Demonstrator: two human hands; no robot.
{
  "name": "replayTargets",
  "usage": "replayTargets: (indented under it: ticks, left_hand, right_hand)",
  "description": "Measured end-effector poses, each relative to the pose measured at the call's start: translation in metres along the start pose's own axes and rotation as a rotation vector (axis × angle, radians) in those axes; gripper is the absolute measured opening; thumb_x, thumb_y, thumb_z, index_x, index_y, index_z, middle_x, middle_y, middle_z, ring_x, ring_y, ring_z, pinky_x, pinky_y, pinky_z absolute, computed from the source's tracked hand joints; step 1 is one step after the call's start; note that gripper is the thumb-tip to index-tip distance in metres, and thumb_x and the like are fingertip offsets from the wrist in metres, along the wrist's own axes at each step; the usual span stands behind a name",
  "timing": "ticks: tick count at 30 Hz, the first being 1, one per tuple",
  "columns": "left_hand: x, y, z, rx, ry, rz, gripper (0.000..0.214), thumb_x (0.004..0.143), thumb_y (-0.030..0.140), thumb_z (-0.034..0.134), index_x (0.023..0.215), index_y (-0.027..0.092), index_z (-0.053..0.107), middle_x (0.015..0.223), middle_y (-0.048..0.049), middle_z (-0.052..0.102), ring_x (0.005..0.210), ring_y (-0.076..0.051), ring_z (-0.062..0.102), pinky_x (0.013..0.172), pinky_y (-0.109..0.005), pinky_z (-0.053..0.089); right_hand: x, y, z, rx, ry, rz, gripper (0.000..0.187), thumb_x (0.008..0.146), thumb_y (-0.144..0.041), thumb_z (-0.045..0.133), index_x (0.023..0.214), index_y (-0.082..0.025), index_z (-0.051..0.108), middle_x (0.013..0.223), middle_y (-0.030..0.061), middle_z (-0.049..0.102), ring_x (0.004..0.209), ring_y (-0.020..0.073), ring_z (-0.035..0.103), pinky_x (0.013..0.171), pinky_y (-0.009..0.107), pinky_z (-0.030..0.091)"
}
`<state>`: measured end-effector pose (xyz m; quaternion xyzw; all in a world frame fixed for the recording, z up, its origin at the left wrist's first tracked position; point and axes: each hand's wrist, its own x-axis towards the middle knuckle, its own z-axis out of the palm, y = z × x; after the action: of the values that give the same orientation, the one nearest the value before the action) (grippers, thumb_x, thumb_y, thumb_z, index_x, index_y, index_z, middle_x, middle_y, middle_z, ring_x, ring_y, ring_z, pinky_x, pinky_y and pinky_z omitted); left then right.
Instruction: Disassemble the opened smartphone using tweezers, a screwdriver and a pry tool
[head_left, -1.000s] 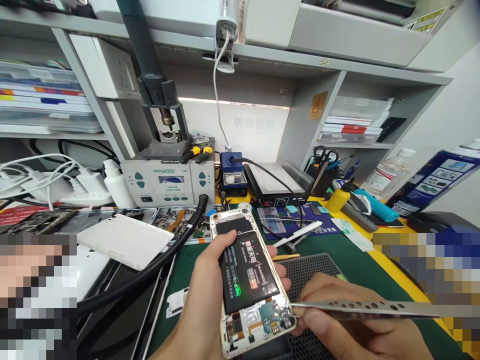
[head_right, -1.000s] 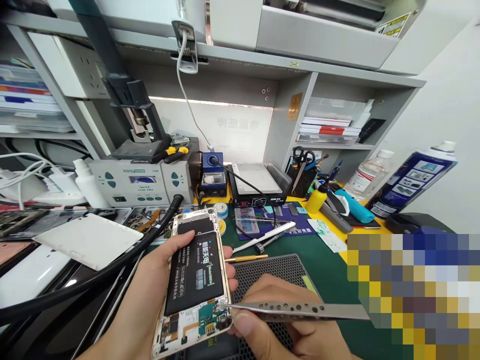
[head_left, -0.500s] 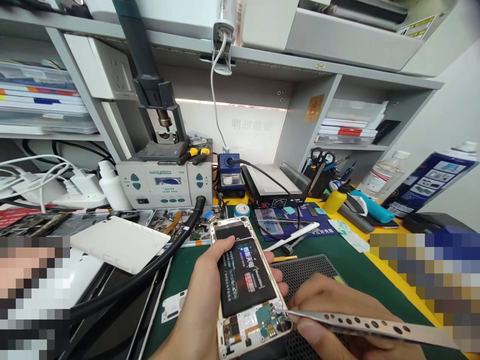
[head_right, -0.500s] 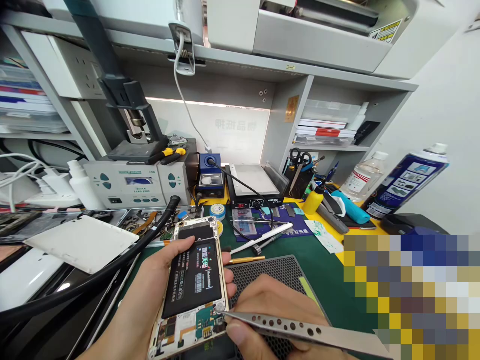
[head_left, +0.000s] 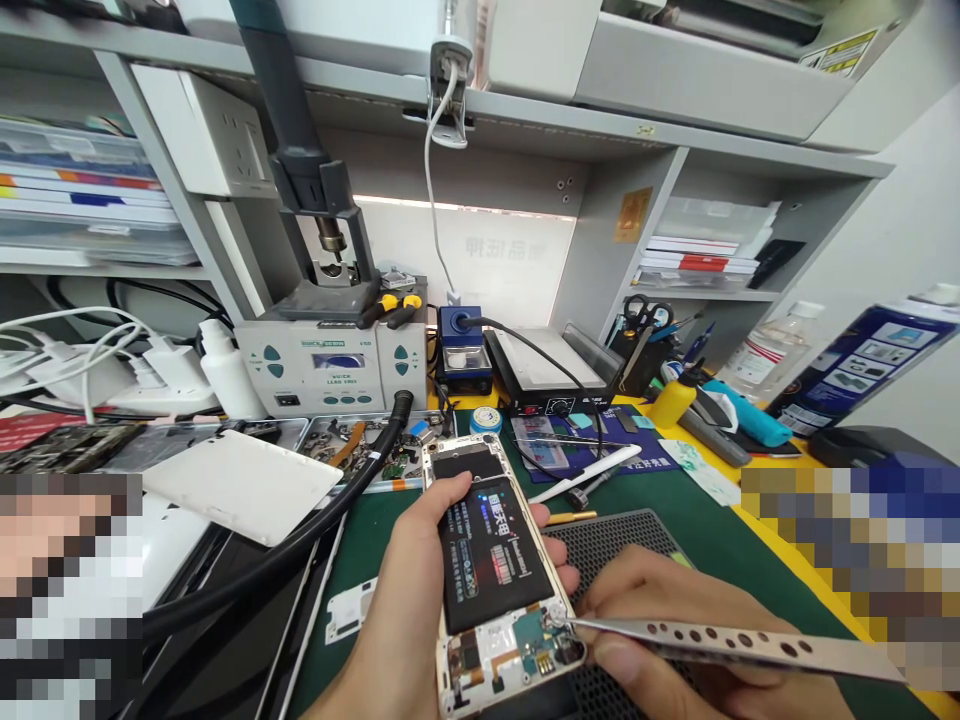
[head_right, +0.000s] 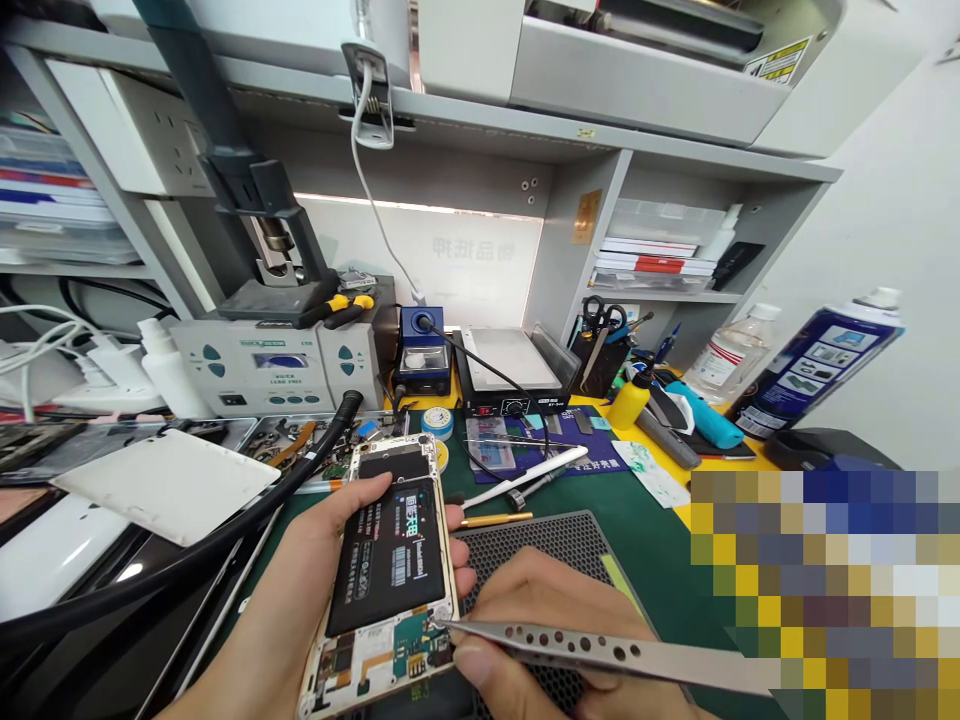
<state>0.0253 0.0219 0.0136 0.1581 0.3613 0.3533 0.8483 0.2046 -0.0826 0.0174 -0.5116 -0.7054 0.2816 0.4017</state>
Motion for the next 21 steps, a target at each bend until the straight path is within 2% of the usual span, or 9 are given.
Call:
replayTargets:
  ticks: [5, 12, 17, 21]
  left_hand:
    - [0.000, 0.000, 0.001, 0.000, -0.003, 0.007, 0.035, 0.090, 0.020, 0.061, 0.121, 0.006, 0.066, 0.090, -0.0150, 0.079, 0.087, -0.036, 0.077, 0.083, -0.051, 0.061]
    - [-0.002, 0.000, 0.003, 0.012, 0.008, 0.019, 0.036, 0.089, 0.017, 0.060, 0.123, 0.006, 0.064, 0.091, -0.0150, 0.079, 0.086, -0.035, 0.077, 0.082, -0.049, 0.062]
    - [-0.010, -0.002, 0.008, 0.029, 0.010, 0.026, 0.035, 0.091, 0.026, 0.060, 0.121, 0.008, 0.065, 0.091, -0.0139, 0.079, 0.082, -0.034, 0.077, 0.075, -0.047, 0.063]
    - [-0.019, -0.004, 0.010, 0.069, 0.012, -0.017, 0.035, 0.092, 0.030, 0.062, 0.116, 0.006, 0.068, 0.087, -0.0167, 0.079, 0.076, -0.034, 0.077, 0.068, -0.044, 0.063]
  right_hand:
    - [0.001, -0.002, 0.005, 0.064, 0.067, 0.029, 0.017, 0.094, -0.019, 0.063, 0.090, -0.026, 0.077, 0.086, 0.0017, 0.074, 0.080, 0.0187, 0.072, 0.075, 0.027, 0.060]
    - [0.006, -0.004, 0.004, 0.082, 0.030, 0.094, 0.016, 0.094, -0.019, 0.064, 0.089, -0.028, 0.077, 0.088, -0.0004, 0.074, 0.081, 0.0166, 0.072, 0.075, 0.023, 0.060]
    - [0.002, -0.002, 0.004, 0.055, 0.056, 0.023, 0.017, 0.094, -0.017, 0.062, 0.092, -0.028, 0.075, 0.087, -0.0001, 0.075, 0.081, 0.0173, 0.072, 0.076, 0.025, 0.060]
    - [-0.002, -0.001, 0.004, 0.035, 0.102, -0.015, 0.019, 0.093, -0.013, 0.063, 0.092, -0.028, 0.074, 0.085, -0.0013, 0.075, 0.079, 0.0163, 0.072, 0.076, 0.023, 0.060]
